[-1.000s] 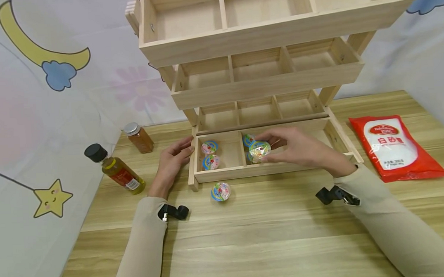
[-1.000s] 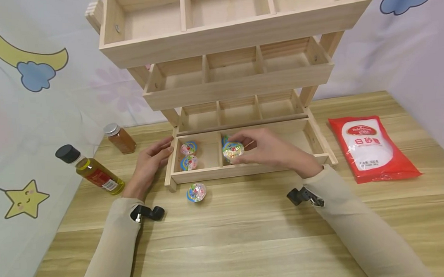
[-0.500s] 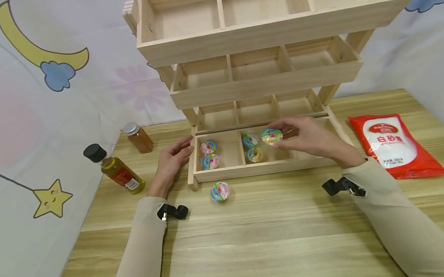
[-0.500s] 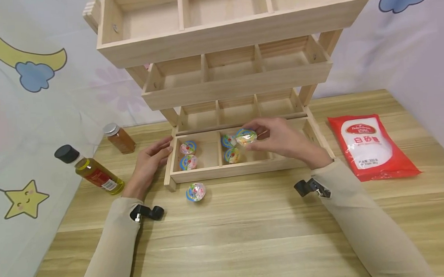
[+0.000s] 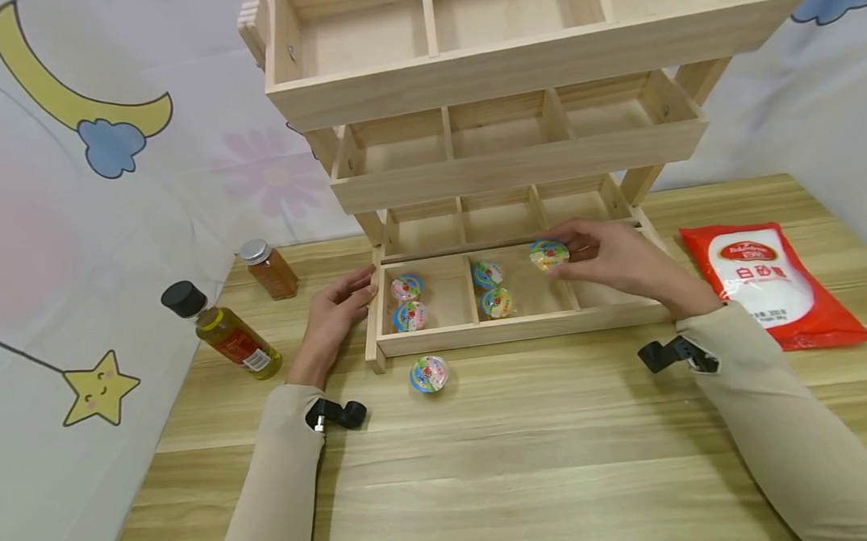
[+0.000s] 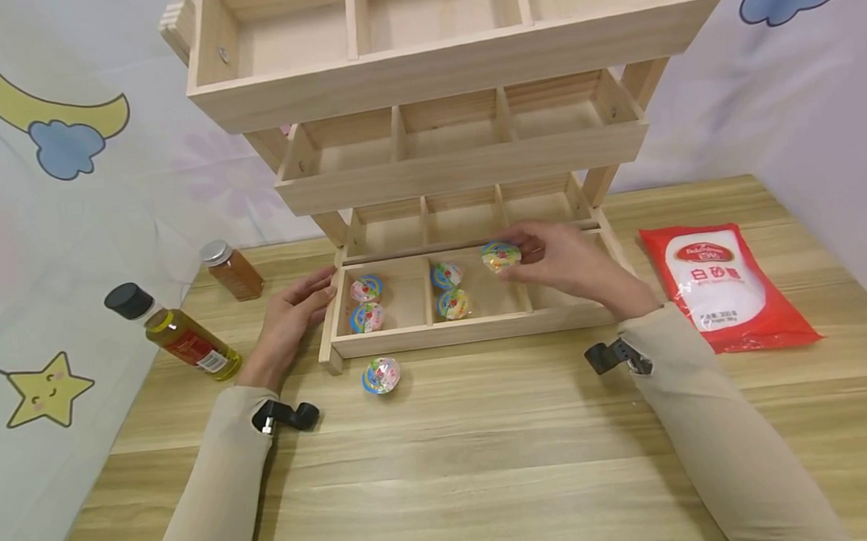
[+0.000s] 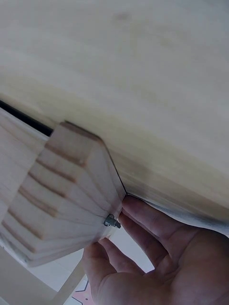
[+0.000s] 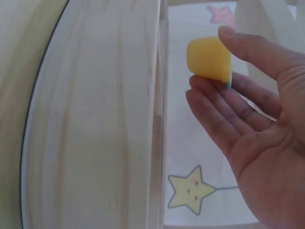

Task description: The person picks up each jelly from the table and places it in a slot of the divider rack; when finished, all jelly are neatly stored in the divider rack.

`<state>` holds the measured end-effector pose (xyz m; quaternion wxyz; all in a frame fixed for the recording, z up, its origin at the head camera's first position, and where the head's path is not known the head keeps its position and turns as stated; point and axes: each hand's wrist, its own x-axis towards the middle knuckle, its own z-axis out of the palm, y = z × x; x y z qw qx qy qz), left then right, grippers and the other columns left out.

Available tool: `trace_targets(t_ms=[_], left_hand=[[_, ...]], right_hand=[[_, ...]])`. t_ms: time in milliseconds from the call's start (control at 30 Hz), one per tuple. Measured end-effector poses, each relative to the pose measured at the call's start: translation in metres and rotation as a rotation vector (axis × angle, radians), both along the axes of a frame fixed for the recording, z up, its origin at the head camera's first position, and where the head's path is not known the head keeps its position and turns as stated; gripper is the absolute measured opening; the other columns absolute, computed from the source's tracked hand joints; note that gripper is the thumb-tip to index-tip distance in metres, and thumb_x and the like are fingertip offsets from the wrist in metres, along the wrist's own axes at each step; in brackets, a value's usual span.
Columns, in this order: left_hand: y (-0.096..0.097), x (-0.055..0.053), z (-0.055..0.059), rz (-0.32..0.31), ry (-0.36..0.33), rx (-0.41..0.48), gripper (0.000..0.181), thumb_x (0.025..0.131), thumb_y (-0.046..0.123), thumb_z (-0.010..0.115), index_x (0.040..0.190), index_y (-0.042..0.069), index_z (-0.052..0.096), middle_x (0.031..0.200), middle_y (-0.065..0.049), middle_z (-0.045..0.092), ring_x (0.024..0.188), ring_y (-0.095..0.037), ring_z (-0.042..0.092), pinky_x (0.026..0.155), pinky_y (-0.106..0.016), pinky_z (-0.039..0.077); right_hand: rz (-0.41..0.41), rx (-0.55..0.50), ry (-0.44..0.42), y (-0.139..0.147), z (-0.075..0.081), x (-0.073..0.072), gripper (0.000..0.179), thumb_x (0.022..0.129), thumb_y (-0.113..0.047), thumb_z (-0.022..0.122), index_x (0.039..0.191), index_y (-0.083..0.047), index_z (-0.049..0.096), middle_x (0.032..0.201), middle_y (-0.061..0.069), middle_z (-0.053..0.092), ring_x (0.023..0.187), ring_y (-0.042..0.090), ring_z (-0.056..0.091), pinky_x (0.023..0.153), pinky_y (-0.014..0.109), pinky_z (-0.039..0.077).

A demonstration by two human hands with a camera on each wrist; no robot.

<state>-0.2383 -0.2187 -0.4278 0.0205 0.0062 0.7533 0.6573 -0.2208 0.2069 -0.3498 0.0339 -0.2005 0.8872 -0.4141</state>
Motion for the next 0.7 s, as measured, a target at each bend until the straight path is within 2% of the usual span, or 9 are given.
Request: trace_targets(t_ms=[167, 467, 700], left_hand=[[0.000, 0.000, -0.001, 0.002, 0.002, -0.001, 0.045, 0.105, 0.014, 0.068, 0.149, 0.005, 0.062, 0.146, -0.017, 0.062, 0.118, -0.014, 0.065, 0.093, -0.022, 0.056], [-0.001, 0.000, -0.002, -0.004, 0.024, -0.003, 0.044, 0.105, 0.013, 0.067, 0.148, 0.005, 0.062, 0.146, -0.019, 0.062, 0.116, -0.013, 0.066, 0.093, -0.023, 0.057], [-0.002, -0.001, -0.003, -0.006, 0.025, -0.011, 0.044, 0.106, 0.014, 0.067, 0.149, 0.005, 0.062, 0.146, -0.018, 0.062, 0.117, -0.014, 0.065, 0.093, -0.023, 0.057]], right_hand=[[-0.040, 0.021, 0.011, 0.010, 0.001, -0.003, 0.048, 0.095, -0.022, 0.084, 0.137, -0.005, 0.068, 0.118, 0.011, 0.072, 0.107, 0.028, 0.071, 0.084, 0.015, 0.052], [-0.058, 0.014, -0.028, 0.023, -0.001, -0.008, 0.048, 0.097, -0.016, 0.081, 0.140, -0.003, 0.065, 0.122, 0.014, 0.070, 0.111, 0.030, 0.068, 0.084, 0.014, 0.050], [-0.066, 0.036, -0.008, 0.030, -0.006, -0.014, 0.051, 0.096, -0.017, 0.082, 0.140, 0.001, 0.064, 0.122, 0.018, 0.070, 0.110, 0.032, 0.069, 0.081, 0.012, 0.049]])
